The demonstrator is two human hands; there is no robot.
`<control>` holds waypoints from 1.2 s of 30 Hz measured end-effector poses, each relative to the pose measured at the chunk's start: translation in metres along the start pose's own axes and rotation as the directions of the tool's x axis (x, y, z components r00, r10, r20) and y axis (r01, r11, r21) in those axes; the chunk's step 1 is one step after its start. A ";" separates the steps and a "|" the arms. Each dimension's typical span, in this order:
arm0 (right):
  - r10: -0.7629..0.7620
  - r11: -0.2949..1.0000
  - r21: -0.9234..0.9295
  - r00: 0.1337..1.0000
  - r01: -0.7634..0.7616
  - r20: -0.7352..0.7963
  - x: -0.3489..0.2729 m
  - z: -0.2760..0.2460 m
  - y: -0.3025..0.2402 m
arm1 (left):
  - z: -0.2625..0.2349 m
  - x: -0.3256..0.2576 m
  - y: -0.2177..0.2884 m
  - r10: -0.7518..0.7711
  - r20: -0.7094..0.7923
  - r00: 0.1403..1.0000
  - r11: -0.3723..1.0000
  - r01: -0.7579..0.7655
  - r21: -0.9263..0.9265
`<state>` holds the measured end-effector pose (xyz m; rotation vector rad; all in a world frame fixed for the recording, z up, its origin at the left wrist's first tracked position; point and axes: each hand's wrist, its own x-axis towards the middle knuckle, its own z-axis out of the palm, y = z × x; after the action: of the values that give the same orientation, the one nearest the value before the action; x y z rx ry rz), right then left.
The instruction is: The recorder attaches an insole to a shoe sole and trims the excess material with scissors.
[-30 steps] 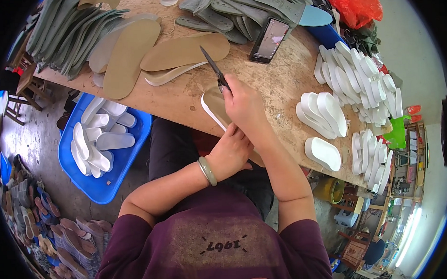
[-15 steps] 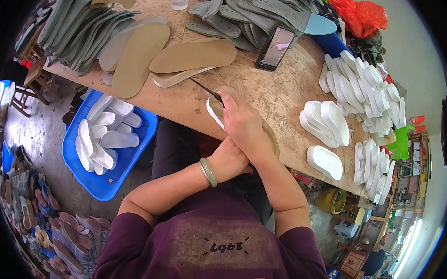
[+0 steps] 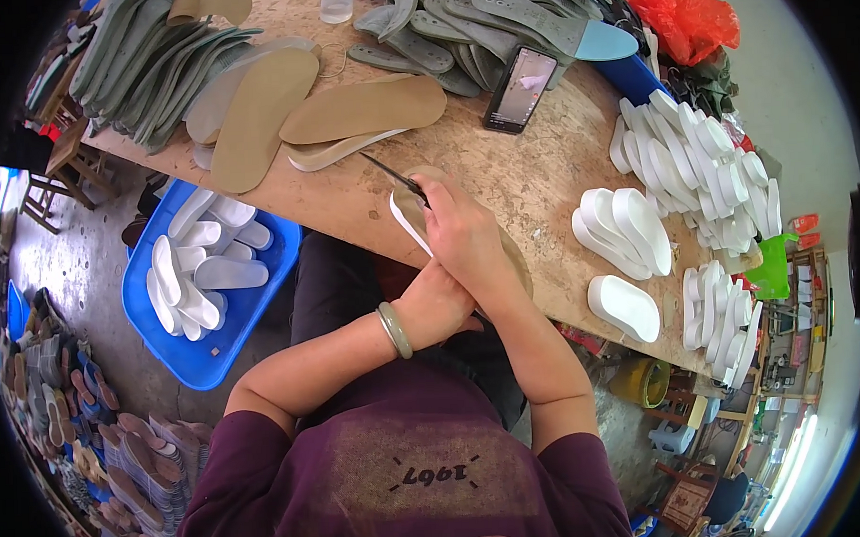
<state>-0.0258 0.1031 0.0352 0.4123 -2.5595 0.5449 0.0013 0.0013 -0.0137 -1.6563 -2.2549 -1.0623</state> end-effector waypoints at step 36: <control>0.770 0.129 0.991 0.634 -0.043 -0.073 -0.168 -0.062 0.101 | -0.027 0.007 0.028 -0.012 0.363 0.932 0.965 -0.084 0.249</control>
<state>0.1003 0.2508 -0.0319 -0.2447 -1.3060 2.1362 0.0161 -0.0060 0.0227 -1.8898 -2.4356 -0.4467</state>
